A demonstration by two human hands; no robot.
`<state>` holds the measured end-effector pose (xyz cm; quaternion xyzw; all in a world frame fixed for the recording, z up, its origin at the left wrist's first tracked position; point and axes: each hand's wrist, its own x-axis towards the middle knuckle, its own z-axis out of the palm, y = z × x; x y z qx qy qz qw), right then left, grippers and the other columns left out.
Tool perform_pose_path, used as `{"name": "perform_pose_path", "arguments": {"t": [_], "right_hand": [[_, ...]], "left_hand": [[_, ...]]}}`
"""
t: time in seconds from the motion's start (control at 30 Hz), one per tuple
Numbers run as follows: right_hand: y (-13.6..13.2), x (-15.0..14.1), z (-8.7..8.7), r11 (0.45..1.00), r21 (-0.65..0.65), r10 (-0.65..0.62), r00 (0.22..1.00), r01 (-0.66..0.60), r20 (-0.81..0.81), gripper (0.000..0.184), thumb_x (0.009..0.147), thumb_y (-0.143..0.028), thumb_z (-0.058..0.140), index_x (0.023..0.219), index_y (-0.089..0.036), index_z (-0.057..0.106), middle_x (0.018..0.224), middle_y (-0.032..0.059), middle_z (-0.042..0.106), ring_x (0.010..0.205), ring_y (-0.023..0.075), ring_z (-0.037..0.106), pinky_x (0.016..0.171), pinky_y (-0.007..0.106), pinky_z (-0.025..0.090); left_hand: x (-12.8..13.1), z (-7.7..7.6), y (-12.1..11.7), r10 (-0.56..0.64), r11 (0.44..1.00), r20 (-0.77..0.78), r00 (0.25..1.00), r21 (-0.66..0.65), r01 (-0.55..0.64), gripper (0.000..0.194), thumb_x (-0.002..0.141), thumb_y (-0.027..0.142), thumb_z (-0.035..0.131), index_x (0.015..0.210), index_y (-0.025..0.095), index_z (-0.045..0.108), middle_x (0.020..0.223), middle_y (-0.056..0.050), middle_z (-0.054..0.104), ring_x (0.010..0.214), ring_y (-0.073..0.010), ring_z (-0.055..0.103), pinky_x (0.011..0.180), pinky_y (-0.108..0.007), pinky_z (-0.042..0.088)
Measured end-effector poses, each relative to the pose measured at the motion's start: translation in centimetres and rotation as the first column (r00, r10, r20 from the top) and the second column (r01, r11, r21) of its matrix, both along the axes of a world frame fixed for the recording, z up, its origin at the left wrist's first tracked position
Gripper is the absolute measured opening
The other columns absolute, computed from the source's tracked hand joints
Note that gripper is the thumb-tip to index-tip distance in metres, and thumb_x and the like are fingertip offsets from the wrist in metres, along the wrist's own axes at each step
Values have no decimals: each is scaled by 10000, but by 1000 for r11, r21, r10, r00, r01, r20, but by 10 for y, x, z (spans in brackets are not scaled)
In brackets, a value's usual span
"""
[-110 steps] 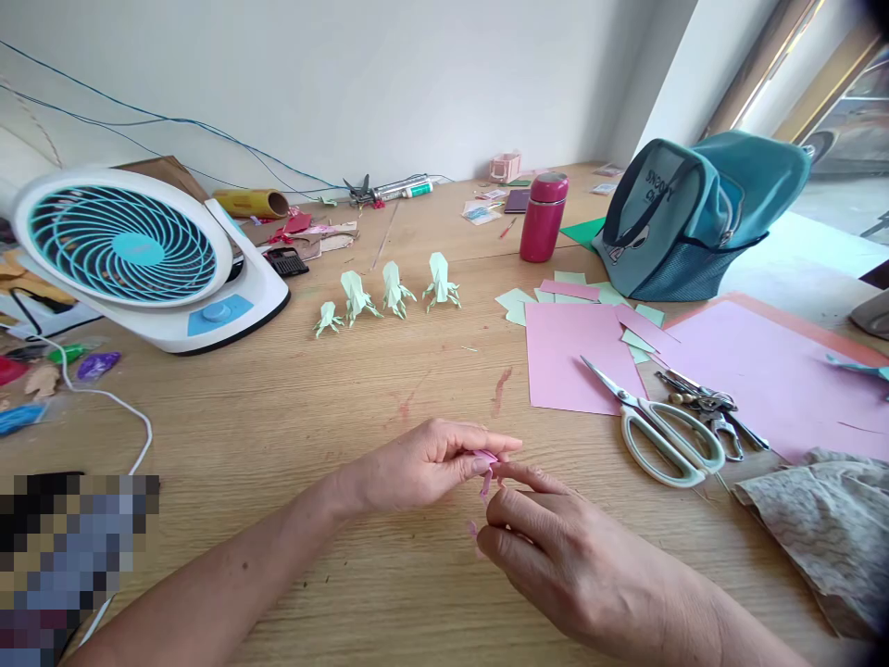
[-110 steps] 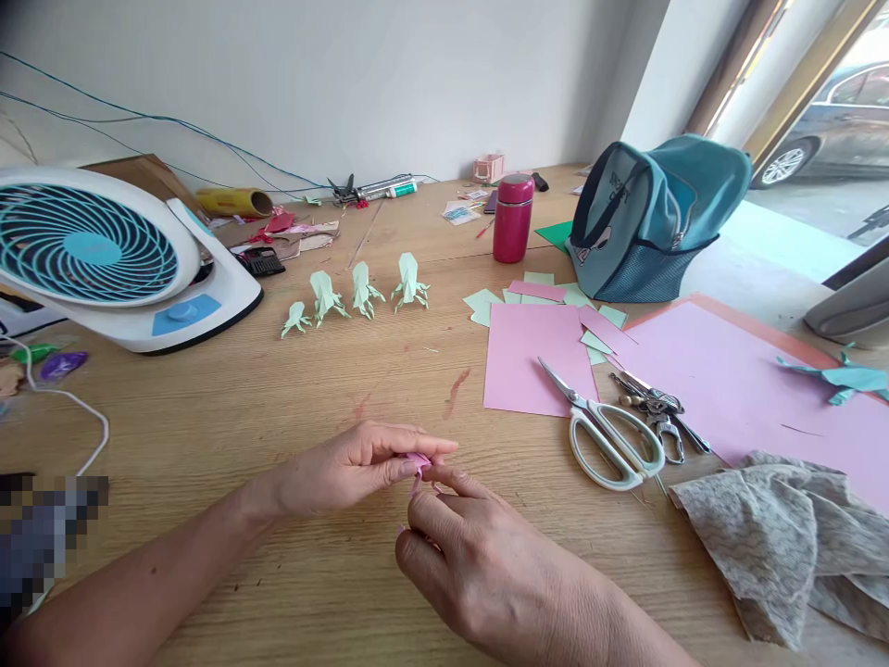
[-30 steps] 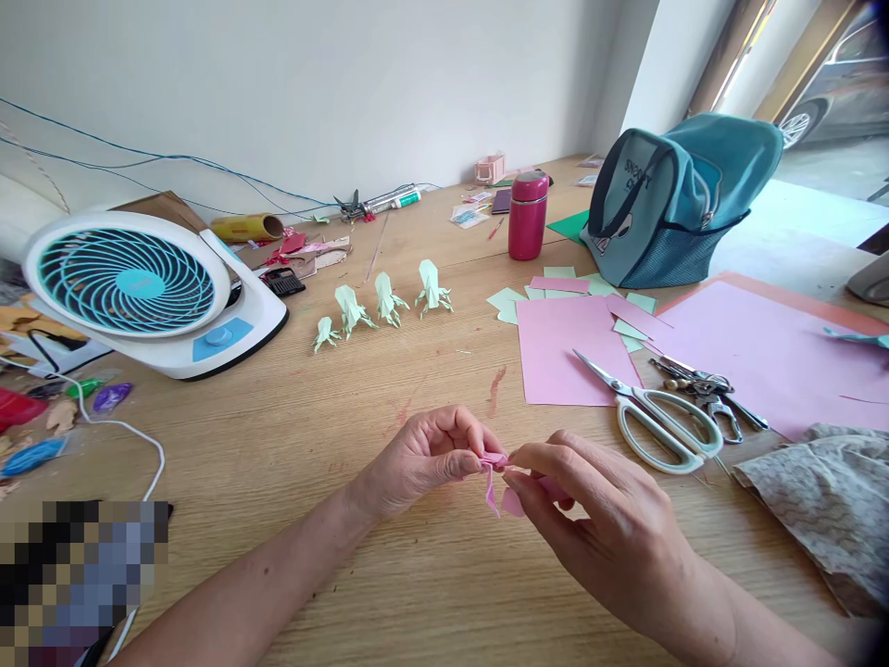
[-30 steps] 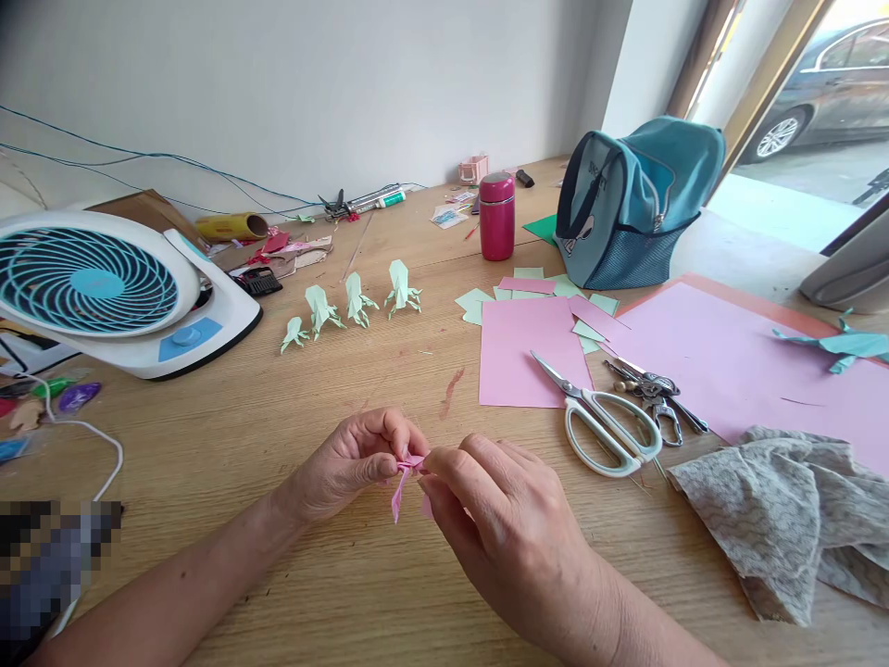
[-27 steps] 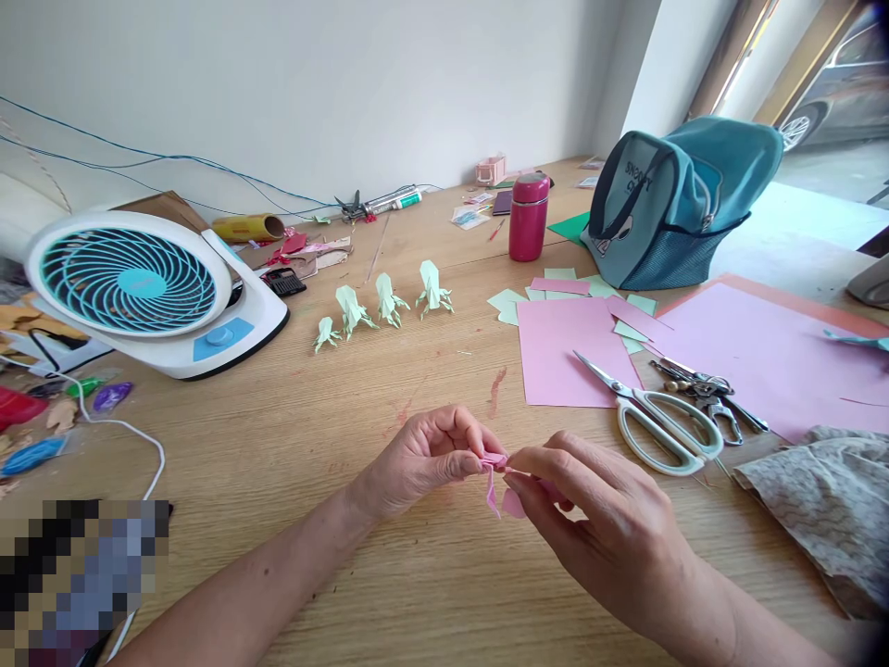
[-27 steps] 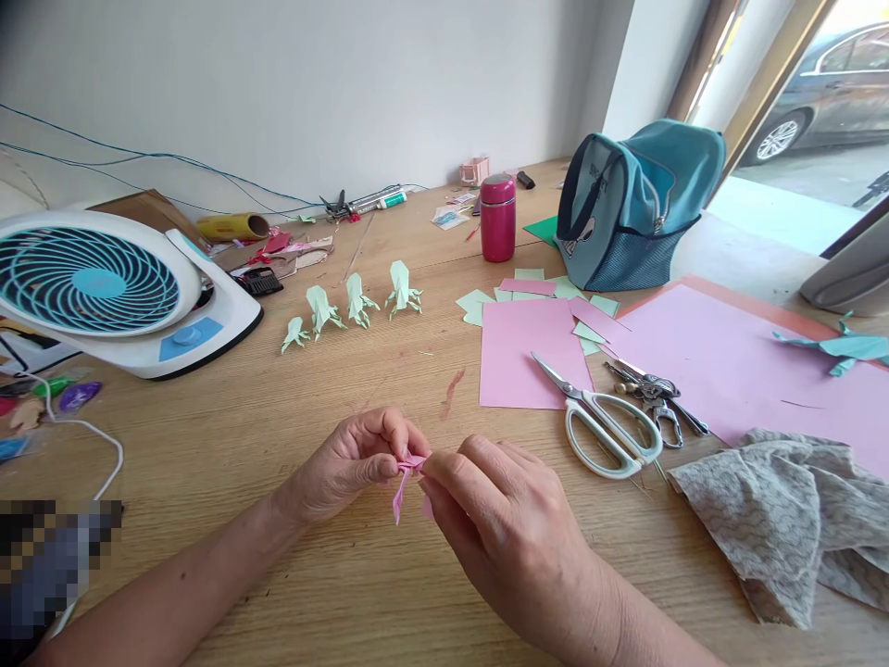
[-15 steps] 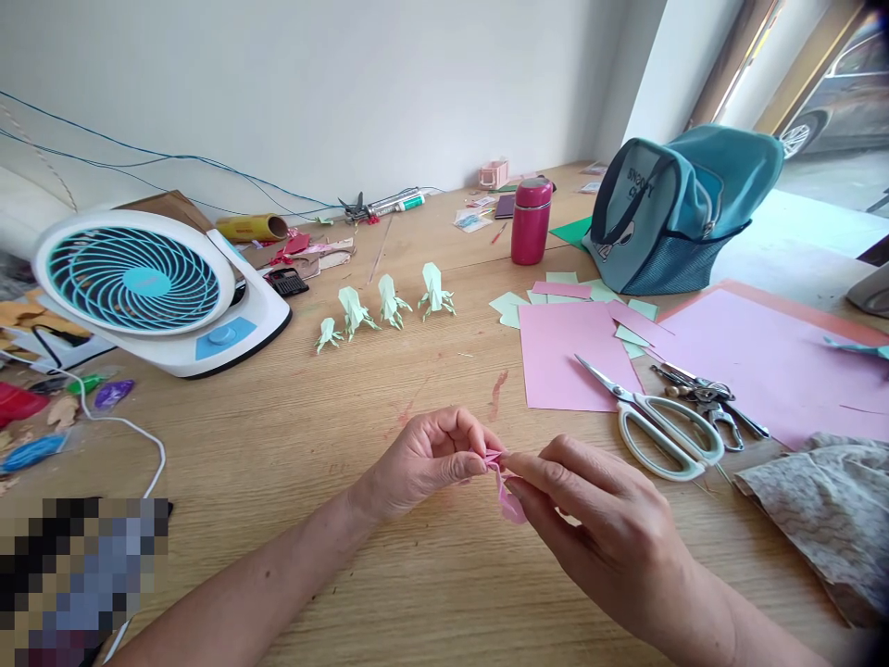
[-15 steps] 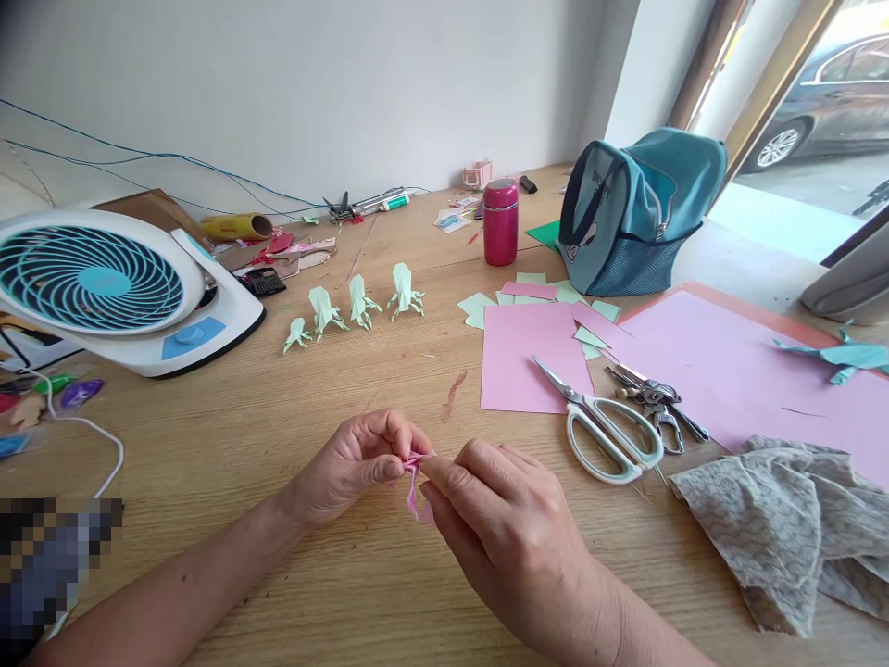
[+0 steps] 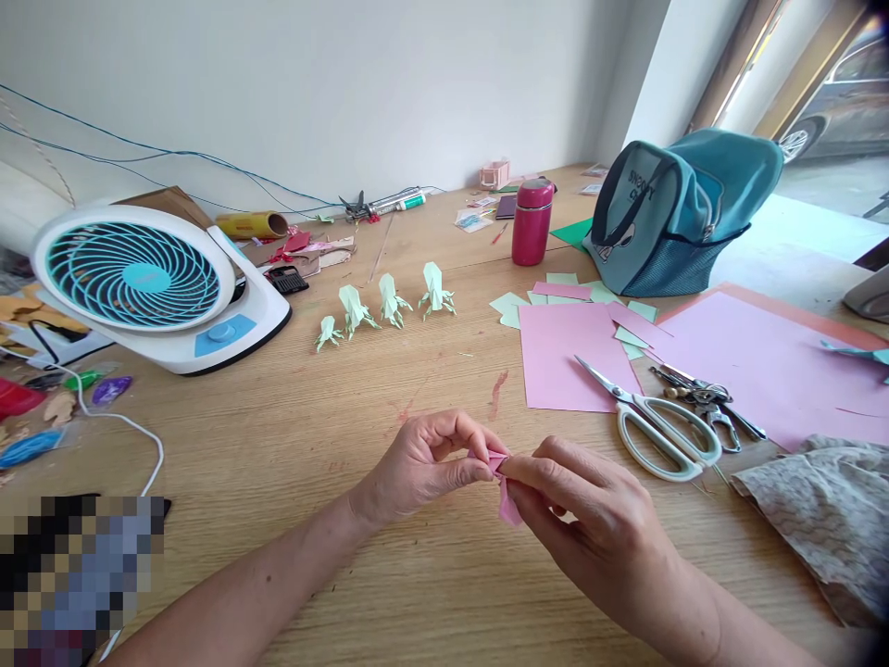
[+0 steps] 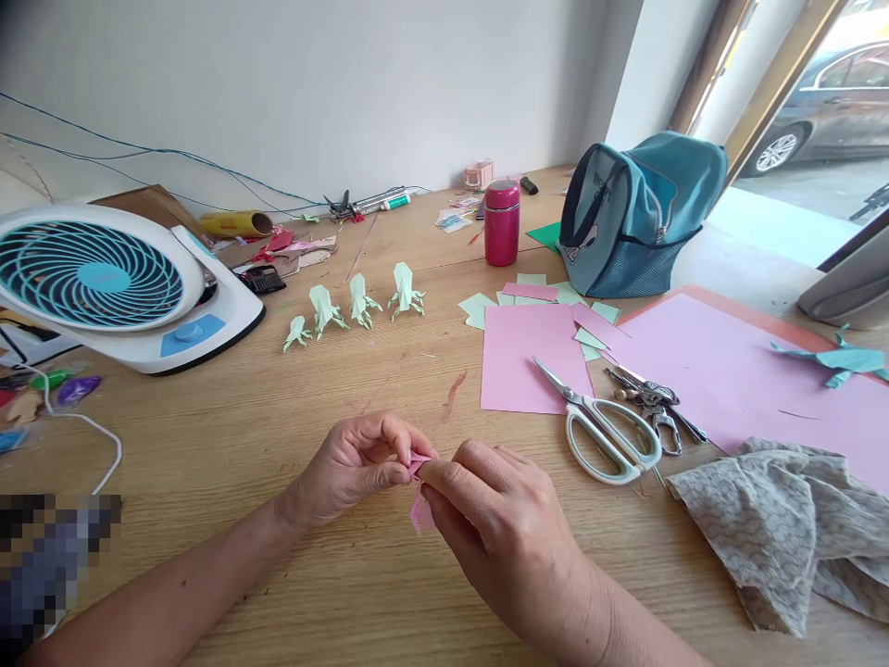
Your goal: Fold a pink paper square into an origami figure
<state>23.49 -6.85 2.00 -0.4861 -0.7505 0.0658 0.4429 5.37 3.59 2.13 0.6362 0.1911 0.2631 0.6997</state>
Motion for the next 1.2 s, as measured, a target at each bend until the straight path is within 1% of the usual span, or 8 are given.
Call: {"name": "perform_pose_path", "arguments": {"t": [0.2, 0.4, 0.53, 0.67, 0.77, 0.97, 1.03, 1.2], "right_hand": [[3, 4, 1, 999, -33, 10, 1000, -10, 0, 126, 975, -136, 554, 977, -197, 664, 718, 0, 587, 564, 105, 505, 523, 229, 390], [8, 8, 5, 990, -130, -86, 970, 58, -226, 127, 985, -144, 512, 916, -201, 602, 724, -16, 628, 579, 96, 569, 529, 206, 447], [9, 11, 7, 988, -95, -146, 952, 125, -269, 116, 979, -147, 527, 936, -200, 622, 715, -19, 632, 567, 101, 584, 517, 215, 467], [7, 13, 7, 979, -19, -197, 929, 202, -314, 125, 968, -126, 546, 982, -198, 648, 818, 20, 653, 632, 114, 611, 543, 233, 500], [7, 11, 6, 977, -10, -202, 913, 212, -354, 114, 966, -145, 566, 969, -207, 662, 844, 36, 653, 666, 128, 606, 553, 244, 511], [13, 7, 3, 964, -223, -254, 759, 146, -599, 104, 979, -250, 575, 958, -206, 667, 750, 1, 638, 580, 101, 563, 507, 207, 496], [14, 6, 0, 963, -213, -259, 774, 163, -578, 104, 971, -246, 587, 931, -204, 673, 770, 6, 634, 611, 108, 566, 531, 215, 497], [13, 4, -6, 982, -147, -173, 891, 121, -421, 135, 979, -187, 560, 939, -209, 687, 881, 49, 652, 788, 158, 629, 639, 272, 535]], "left_hand": [[-1, 2, 4, 44, 988, -64, 997, 153, -33, 155, 845, 242, 770, 802, 143, 659, 965, -73, 752, 895, -165, 689, 876, -298, 523], [-4, 1, 10, 96, 964, -11, 995, 250, -90, 112, 838, 183, 772, 804, 146, 672, 984, -65, 760, 921, -154, 708, 877, -271, 532], [-4, 2, 9, 123, 932, -3, 992, 343, -114, 101, 830, 170, 776, 806, 146, 681, 981, -74, 769, 923, -167, 723, 874, -280, 546], [-2, 3, 6, 137, 895, -7, 991, 430, -121, 86, 840, 175, 766, 820, 145, 688, 988, -91, 776, 919, -178, 735, 859, -283, 559], [0, 4, 1, 170, 838, 2, 985, 525, -146, 75, 855, 187, 752, 826, 153, 691, 974, -90, 781, 900, -183, 738, 837, -286, 560], [1, 3, -7, 267, 631, 25, 963, 751, -195, 56, 887, 139, 707, 909, 189, 695, 1001, -70, 774, 961, -186, 721, 885, -301, 507], [1, 4, -8, 287, 603, 42, 957, 768, -215, 63, 886, 133, 706, 899, 193, 689, 1003, -64, 775, 944, -180, 719, 883, -296, 496], [1, 7, -10, 320, 571, 60, 945, 784, -243, 101, 859, 134, 737, 887, 205, 671, 996, -48, 779, 942, -182, 716, 894, -297, 483]]}}
